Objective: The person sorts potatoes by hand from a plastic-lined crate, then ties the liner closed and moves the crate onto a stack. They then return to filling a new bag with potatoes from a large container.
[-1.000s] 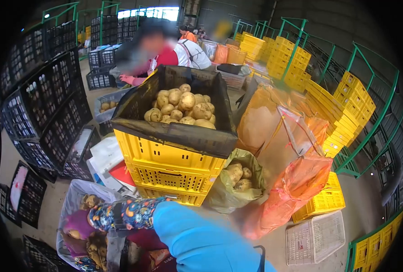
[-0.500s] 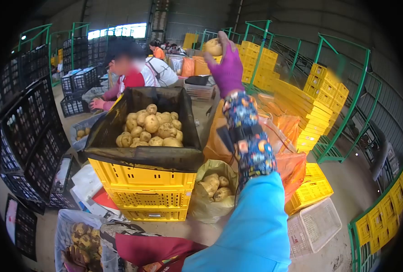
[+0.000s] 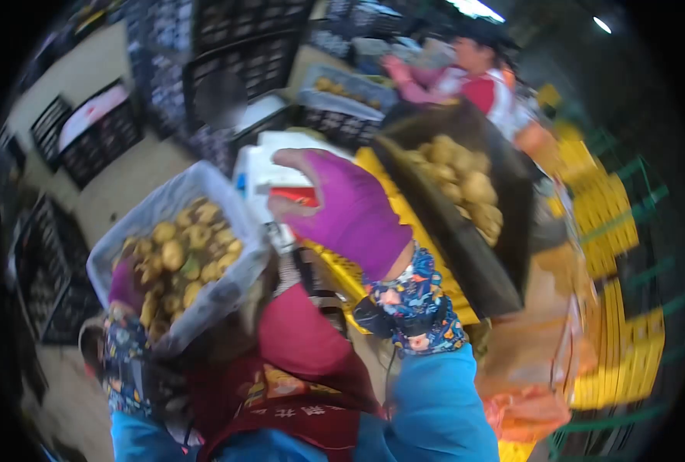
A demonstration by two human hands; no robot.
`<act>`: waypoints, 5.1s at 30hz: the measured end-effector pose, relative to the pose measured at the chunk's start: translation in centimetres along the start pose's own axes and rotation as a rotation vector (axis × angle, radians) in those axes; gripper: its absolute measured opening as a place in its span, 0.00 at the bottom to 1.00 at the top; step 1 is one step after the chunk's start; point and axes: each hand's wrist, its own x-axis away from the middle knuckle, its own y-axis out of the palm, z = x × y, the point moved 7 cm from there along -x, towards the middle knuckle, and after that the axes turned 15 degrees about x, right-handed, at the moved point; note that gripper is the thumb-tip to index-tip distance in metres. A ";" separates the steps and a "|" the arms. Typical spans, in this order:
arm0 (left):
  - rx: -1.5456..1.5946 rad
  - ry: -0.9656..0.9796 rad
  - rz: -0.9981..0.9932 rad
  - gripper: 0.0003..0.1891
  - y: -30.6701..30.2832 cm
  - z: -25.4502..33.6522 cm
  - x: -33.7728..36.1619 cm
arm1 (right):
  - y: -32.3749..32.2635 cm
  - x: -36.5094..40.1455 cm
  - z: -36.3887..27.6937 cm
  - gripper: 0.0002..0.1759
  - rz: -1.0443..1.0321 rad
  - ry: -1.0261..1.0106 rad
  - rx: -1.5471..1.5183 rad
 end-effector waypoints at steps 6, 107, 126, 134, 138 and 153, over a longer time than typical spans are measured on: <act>1.280 -0.742 0.508 0.31 0.6 -0.4 1.7 | 24.8 -12.5 4.1 0.32 -0.608 -0.160 -0.083; 1.223 -0.254 -0.028 0.38 1.0 7.4 -2.3 | 27.7 -10.9 -5.9 0.16 -0.531 -0.142 -0.987; 0.906 -0.521 0.391 0.23 -0.2 4.6 -1.9 | 29.5 -10.6 -8.0 0.49 -0.354 -0.261 -0.791; 0.354 -0.358 0.429 0.17 -1.3 1.6 -1.5 | 30.0 -9.6 -8.9 0.47 -0.313 -0.265 -0.831; 0.644 -0.390 0.337 0.29 0.3 0.2 -1.4 | 26.9 -9.1 -5.4 0.33 -0.440 0.218 -1.591; 1.067 -0.453 0.519 0.29 -3.3 2.2 -0.3 | 20.4 -14.5 -0.7 0.24 -0.184 -0.223 -0.601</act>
